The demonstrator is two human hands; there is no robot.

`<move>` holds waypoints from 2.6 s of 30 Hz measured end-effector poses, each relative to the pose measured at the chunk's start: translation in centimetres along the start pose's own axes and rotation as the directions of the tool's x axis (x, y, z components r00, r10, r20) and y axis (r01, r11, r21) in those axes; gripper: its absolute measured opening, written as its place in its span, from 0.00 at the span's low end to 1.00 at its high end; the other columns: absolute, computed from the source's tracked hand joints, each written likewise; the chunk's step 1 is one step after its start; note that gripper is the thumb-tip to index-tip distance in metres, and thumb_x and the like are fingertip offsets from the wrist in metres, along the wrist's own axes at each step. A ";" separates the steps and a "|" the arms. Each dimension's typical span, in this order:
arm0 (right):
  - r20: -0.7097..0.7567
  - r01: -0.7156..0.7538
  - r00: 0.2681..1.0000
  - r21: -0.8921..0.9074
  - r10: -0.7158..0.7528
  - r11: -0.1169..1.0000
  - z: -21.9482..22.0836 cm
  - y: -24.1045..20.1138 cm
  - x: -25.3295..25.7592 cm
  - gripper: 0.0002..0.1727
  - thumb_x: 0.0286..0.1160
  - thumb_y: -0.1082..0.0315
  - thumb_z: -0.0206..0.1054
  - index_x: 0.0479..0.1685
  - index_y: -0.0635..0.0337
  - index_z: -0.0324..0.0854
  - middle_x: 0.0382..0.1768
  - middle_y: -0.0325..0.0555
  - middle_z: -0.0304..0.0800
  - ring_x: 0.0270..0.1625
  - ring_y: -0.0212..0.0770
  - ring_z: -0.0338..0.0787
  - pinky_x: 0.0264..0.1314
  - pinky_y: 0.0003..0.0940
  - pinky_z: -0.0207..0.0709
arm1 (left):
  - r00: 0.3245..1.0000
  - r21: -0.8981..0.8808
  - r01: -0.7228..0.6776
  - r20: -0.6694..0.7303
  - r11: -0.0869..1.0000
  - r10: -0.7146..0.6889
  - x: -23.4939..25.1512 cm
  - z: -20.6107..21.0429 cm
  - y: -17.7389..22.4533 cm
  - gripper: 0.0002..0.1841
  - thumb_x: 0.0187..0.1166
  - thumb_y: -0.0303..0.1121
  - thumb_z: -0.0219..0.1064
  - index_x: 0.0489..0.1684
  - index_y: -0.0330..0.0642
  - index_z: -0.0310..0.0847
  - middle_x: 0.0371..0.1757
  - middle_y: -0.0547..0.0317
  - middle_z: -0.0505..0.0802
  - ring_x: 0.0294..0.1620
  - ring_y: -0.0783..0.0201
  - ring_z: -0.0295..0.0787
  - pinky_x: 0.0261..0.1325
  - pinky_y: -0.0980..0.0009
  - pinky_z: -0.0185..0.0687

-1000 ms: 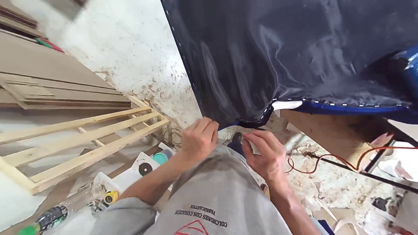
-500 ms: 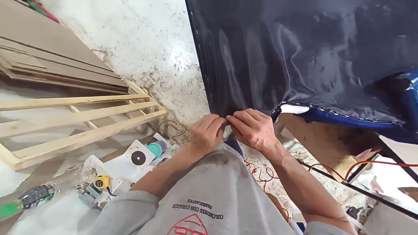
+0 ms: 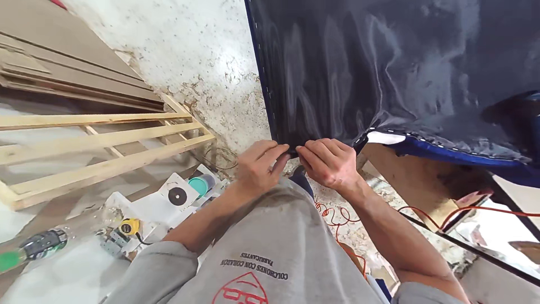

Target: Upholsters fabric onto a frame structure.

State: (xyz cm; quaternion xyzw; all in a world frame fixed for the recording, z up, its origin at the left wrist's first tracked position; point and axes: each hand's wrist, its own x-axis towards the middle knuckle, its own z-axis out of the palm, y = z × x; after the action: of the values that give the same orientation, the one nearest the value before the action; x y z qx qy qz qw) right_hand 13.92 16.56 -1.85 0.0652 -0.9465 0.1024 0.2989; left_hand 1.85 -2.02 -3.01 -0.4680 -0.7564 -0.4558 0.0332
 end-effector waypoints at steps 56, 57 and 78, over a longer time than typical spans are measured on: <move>-0.095 -0.092 0.992 -0.101 0.082 0.991 -0.6 0.2 -2.1 0.07 0.77 0.69 0.71 0.46 0.62 0.92 0.37 0.50 0.93 0.39 0.47 0.91 0.35 0.37 0.81 | 0.973 0.158 -0.212 -0.060 0.964 0.224 0.3 2.2 -0.7 0.11 0.75 0.35 0.76 0.49 0.41 0.95 0.42 0.48 0.94 0.39 0.60 0.91 0.41 0.68 0.87; -0.097 -0.089 0.992 -0.097 0.079 0.991 -0.6 0.3 -2.1 0.07 0.76 0.69 0.71 0.46 0.62 0.92 0.37 0.50 0.93 0.39 0.47 0.91 0.35 0.37 0.82 | 0.970 0.183 -0.227 -0.041 0.957 0.238 0.3 2.1 -0.6 0.11 0.76 0.35 0.75 0.51 0.43 0.95 0.44 0.49 0.94 0.38 0.60 0.90 0.40 0.68 0.86; 0.145 -0.093 0.984 -0.055 0.100 0.994 -2.8 0.6 -2.9 0.16 0.81 0.76 0.62 0.61 0.58 0.89 0.50 0.51 0.92 0.51 0.51 0.90 0.47 0.42 0.81 | 0.901 0.253 -0.296 0.395 0.921 0.181 3.2 0.1 2.7 0.10 0.79 0.24 0.61 0.42 0.37 0.92 0.40 0.48 0.92 0.40 0.51 0.89 0.36 0.62 0.84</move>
State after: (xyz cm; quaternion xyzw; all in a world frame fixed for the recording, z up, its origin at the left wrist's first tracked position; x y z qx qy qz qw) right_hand 17.69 17.97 -1.42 0.0194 -0.9703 0.0887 0.2240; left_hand 2.07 0.54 0.22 -0.6234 -0.7469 -0.2304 0.0212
